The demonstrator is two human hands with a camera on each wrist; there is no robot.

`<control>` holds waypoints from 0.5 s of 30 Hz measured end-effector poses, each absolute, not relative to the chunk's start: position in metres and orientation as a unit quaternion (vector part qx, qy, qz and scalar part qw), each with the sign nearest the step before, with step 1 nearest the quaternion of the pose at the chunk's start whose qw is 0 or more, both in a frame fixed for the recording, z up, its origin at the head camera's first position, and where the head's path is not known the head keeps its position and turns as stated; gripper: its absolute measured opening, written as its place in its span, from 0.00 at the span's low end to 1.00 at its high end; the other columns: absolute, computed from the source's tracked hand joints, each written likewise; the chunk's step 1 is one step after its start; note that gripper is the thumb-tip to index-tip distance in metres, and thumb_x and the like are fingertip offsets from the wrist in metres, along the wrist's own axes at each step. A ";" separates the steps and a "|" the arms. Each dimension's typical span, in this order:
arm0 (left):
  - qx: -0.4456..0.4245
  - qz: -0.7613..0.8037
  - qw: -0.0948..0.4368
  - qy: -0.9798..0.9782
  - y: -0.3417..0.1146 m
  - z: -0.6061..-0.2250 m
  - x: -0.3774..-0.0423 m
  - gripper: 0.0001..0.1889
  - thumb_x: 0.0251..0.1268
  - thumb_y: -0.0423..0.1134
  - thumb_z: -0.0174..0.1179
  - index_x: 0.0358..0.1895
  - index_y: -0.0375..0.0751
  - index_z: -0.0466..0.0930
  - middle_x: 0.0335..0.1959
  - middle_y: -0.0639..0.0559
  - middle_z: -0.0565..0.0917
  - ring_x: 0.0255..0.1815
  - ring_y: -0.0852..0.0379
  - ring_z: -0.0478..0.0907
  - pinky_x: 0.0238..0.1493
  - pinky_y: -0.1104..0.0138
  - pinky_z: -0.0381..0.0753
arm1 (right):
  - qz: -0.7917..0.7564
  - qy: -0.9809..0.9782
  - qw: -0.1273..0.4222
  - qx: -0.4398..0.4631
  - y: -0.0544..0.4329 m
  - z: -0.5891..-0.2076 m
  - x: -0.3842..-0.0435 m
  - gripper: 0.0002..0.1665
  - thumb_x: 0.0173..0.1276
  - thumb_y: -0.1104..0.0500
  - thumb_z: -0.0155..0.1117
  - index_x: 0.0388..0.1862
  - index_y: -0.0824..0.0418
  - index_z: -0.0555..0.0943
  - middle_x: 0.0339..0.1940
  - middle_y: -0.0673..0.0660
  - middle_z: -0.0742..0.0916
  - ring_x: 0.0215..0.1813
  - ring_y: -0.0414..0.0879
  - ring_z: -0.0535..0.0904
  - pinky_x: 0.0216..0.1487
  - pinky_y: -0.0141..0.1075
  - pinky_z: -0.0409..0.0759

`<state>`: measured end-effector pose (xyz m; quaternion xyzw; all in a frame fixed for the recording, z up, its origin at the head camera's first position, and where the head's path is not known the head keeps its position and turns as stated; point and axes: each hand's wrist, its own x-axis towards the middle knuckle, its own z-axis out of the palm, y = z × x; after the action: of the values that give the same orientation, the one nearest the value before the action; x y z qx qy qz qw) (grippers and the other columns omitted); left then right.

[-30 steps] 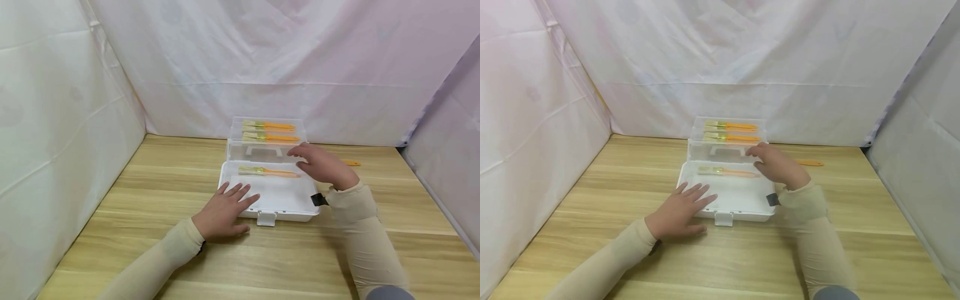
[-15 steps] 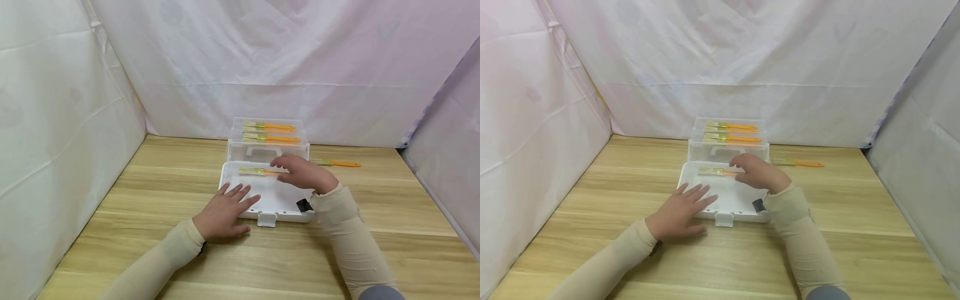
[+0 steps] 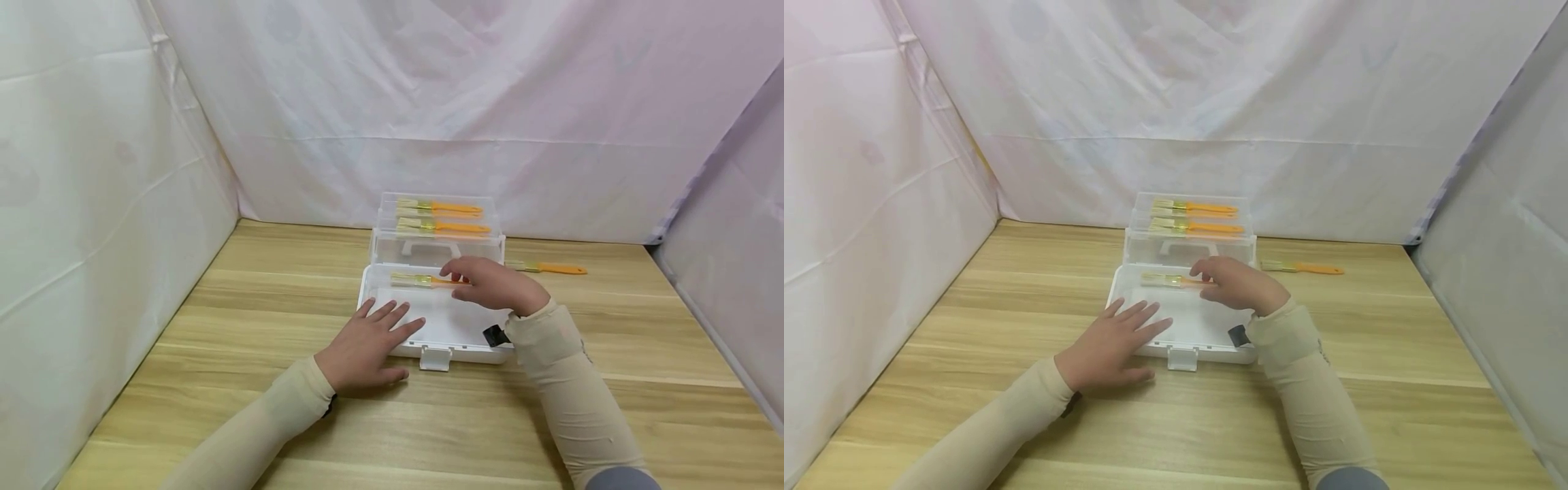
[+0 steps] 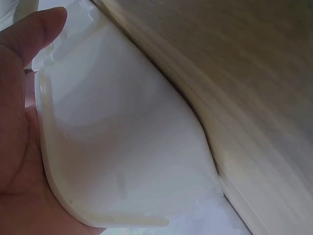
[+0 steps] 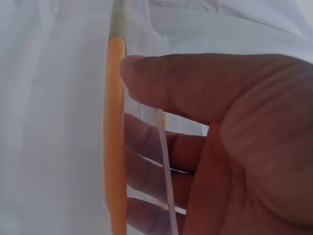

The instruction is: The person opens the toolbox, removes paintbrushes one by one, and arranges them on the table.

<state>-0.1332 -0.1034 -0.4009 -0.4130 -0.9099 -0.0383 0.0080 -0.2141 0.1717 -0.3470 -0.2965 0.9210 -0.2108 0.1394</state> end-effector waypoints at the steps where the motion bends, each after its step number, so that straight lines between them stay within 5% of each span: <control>1: -0.413 -0.039 0.007 -0.910 -0.103 -0.401 -0.133 0.44 0.60 0.65 0.61 0.78 0.57 0.57 0.76 0.44 0.63 0.75 0.43 0.60 0.73 0.43 0.51 | -0.210 0.921 0.138 -0.298 0.172 -0.348 -0.215 0.22 0.71 0.60 0.64 0.62 0.60 0.78 0.49 0.54 0.83 0.48 0.50 0.78 0.51 0.48 0.77; 15: -0.413 -0.044 0.013 -0.909 -0.104 -0.402 -0.133 0.44 0.60 0.65 0.61 0.78 0.58 0.57 0.76 0.44 0.63 0.75 0.43 0.61 0.73 0.43 0.50 | -0.199 0.916 0.131 -0.324 0.170 -0.344 -0.215 0.14 0.70 0.62 0.65 0.54 0.60 0.84 0.52 0.55 0.84 0.49 0.48 0.79 0.53 0.47 0.78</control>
<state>-0.1328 -0.1038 -0.4017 -0.4133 -0.9094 -0.0442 0.0126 -0.2151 0.1702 -0.3440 -0.3235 0.9158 -0.1987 0.1308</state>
